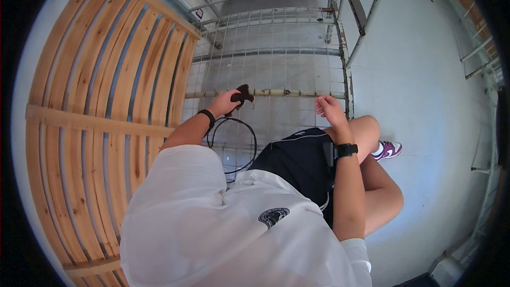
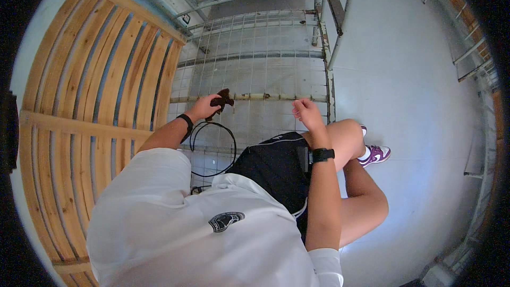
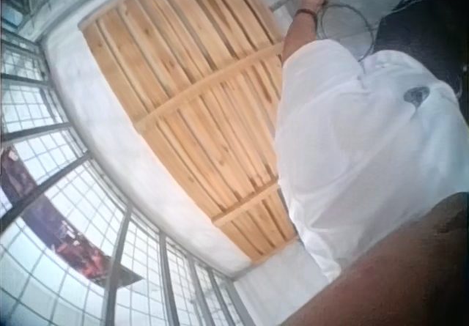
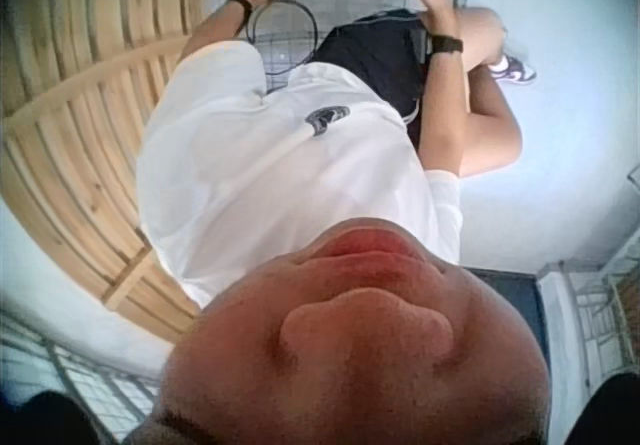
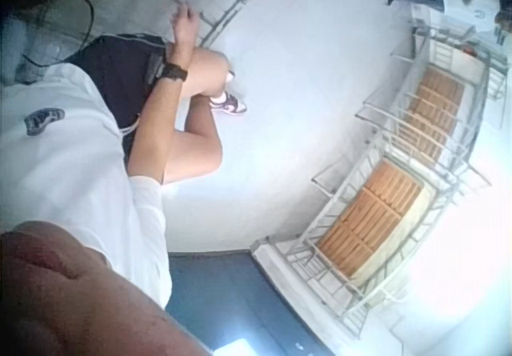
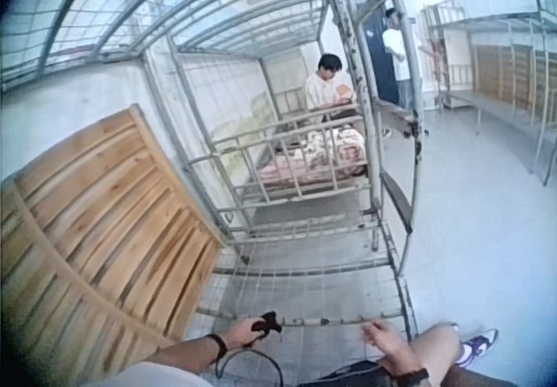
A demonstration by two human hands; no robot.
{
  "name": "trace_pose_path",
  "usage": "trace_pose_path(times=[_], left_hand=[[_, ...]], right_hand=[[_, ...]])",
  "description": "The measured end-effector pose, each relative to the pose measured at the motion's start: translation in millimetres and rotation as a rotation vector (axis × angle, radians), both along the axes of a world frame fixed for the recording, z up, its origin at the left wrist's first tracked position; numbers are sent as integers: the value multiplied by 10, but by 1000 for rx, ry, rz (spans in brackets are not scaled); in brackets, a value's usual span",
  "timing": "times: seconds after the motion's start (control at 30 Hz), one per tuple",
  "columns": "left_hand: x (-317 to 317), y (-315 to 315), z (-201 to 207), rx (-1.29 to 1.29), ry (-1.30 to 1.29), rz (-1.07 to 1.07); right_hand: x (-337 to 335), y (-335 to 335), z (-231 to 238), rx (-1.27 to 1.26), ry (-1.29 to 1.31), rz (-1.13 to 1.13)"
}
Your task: The person wipes the metal frame and wooden slats of a bunk bed using a dark cloth, moving across various sections of the frame and the ladder.
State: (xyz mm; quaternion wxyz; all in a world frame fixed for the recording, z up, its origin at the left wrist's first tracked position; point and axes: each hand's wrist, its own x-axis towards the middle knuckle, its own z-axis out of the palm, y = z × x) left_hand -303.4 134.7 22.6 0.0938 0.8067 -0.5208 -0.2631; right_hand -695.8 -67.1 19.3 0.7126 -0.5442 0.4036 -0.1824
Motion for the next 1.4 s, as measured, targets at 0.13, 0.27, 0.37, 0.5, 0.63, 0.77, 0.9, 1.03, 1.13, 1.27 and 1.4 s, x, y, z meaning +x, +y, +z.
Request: trace_pose_path(times=[0.13,0.27,0.37,0.5,0.63,0.77,0.9,1.03,1.13,1.27,1.4], left_hand=[[384,-366,186,184,11,-92],[837,-1067,301,-95,-101,224],[1502,-1651,113,-343,-444,253],[2315,-2215,-388,-509,-320,391],[1695,-2607,-914,-69,-550,400],[1798,-2620,-829,-171,-568,319],[1862,-2581,-796,-110,-549,254],[1923,-2570,-756,-33,-417,199],[1975,-2343,-644,77,-306,93],[1989,-1919,-543,279,-376,-233],[1432,-1507,-338,114,-106,-57]], right_hand=[[98,-43,20,-9,77,67],[150,-113,-25,23,154,93],[210,-176,-108,28,213,115],[375,-183,-134,53,223,182],[337,-230,-297,105,283,169],[461,-319,-355,49,315,210],[509,-309,-311,96,297,199],[418,-262,-307,86,324,211],[325,-192,-273,78,316,224],[274,-160,-136,92,250,153],[100,-174,-161,46,206,75]])
